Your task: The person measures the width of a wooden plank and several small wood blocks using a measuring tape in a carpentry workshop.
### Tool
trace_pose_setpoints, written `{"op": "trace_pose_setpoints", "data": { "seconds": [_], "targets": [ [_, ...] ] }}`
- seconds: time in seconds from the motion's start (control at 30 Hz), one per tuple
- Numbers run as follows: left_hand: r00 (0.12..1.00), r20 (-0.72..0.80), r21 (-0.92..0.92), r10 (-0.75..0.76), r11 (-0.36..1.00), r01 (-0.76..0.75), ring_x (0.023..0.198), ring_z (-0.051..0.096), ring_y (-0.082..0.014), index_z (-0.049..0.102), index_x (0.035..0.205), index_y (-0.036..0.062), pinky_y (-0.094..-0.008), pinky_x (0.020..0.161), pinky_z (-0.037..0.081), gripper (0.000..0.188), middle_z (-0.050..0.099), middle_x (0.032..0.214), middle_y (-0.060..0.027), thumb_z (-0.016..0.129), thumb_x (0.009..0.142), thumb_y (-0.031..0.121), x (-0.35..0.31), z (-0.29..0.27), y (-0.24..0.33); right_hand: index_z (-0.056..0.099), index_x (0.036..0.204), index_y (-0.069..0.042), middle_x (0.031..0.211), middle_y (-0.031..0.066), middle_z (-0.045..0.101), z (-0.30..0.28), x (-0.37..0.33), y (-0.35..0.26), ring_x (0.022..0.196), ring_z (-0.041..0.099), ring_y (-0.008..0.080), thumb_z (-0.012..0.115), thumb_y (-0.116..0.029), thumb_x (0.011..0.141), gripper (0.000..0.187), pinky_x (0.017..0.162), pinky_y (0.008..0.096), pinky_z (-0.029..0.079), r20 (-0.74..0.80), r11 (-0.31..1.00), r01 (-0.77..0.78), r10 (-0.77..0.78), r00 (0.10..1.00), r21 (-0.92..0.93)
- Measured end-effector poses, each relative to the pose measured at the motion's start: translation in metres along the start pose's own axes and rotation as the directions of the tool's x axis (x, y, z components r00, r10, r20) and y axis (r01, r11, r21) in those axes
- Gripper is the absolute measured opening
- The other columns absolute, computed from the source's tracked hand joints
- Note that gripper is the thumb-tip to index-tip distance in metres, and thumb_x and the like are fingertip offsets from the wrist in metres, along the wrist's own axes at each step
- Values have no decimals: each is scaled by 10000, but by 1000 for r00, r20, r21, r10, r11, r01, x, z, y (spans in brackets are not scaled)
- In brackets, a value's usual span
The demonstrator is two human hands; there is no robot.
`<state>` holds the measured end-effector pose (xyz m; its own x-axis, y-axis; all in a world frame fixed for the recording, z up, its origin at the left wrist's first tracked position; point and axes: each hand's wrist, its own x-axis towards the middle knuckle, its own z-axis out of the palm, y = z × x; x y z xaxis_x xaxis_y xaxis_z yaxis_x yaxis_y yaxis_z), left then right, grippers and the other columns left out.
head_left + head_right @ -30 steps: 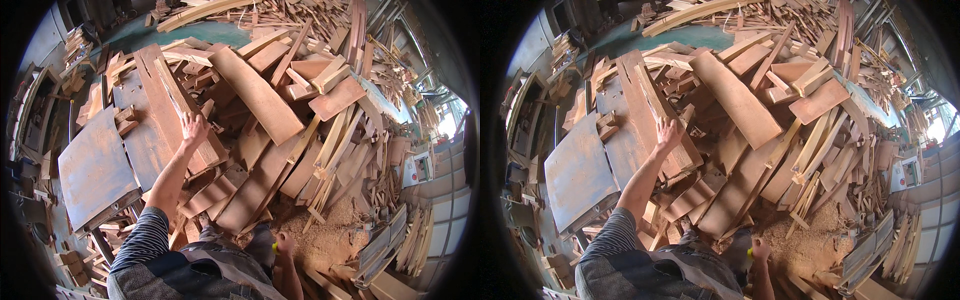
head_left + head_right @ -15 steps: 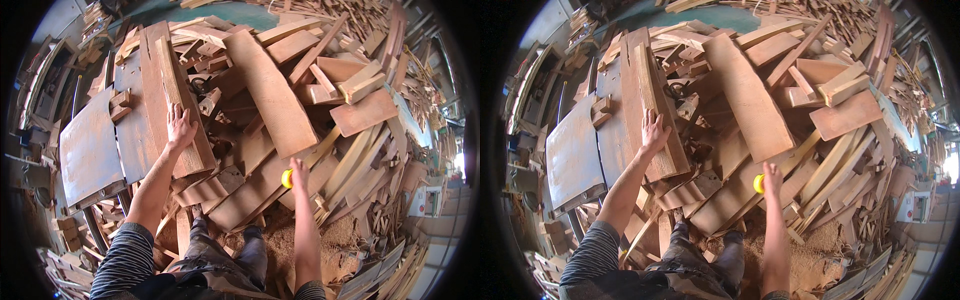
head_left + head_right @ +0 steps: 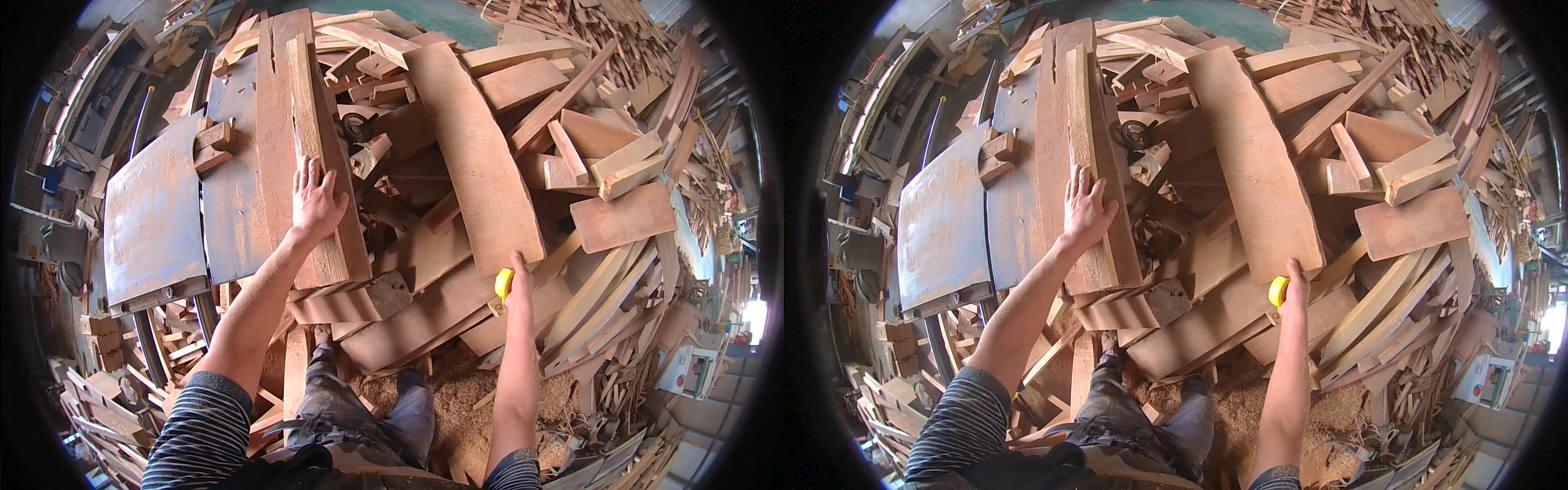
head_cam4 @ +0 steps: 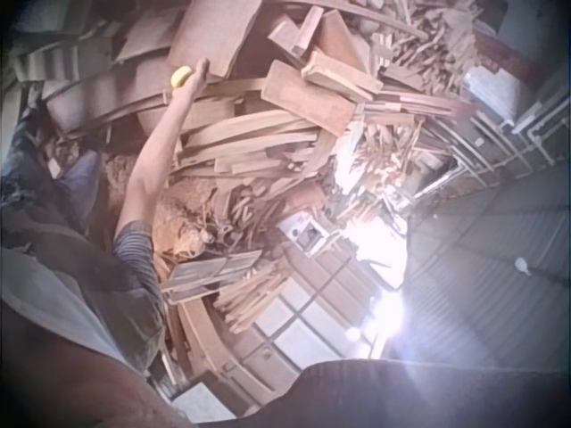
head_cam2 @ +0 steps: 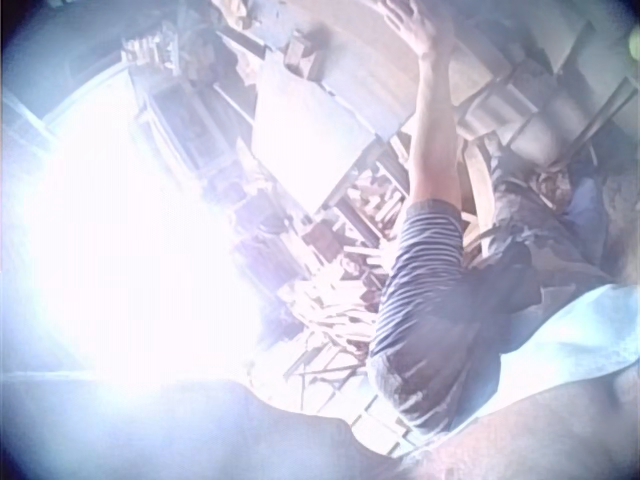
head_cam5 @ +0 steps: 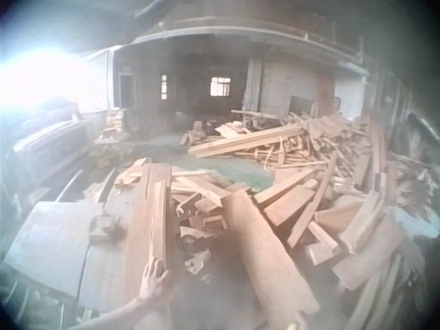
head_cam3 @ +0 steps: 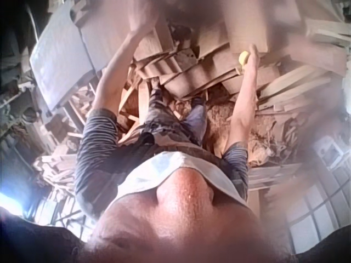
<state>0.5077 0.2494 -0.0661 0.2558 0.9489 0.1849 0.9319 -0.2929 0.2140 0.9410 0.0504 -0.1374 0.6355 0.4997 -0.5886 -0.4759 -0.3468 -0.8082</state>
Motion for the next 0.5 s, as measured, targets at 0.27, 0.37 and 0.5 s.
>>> {"op": "trace_pose_setpoints", "data": {
  "seconds": [0.27,0.37,0.5],
  "targets": [
    [1000,-4,-32,-1,999,0,1533,222,-433,611,1348,7,-518,1258,193,561,351,1587,-274,664,915,361,2,0,1,685,1176,30,1122,106,715,73,-91,68,985,661,196,856,-229,822,471,881,343,535,118,998,-11,5,993,57],
    [999,-32,-34,14,999,-16,1531,225,-434,613,1341,-8,-515,1254,202,564,346,1590,-278,672,915,355,3,-3,0,637,1242,36,1186,120,684,101,-108,110,1038,648,228,850,-201,837,515,922,377,512,101,999,-48,46,994,13],
    [998,-57,-22,39,999,-41,1504,262,-443,614,1320,-16,-523,1230,247,546,390,1538,-265,706,897,318,0,3,1,620,1276,31,1222,93,677,115,-122,149,1045,642,193,854,-191,851,533,913,357,515,106,990,-115,107,989,76]
  ]
}}
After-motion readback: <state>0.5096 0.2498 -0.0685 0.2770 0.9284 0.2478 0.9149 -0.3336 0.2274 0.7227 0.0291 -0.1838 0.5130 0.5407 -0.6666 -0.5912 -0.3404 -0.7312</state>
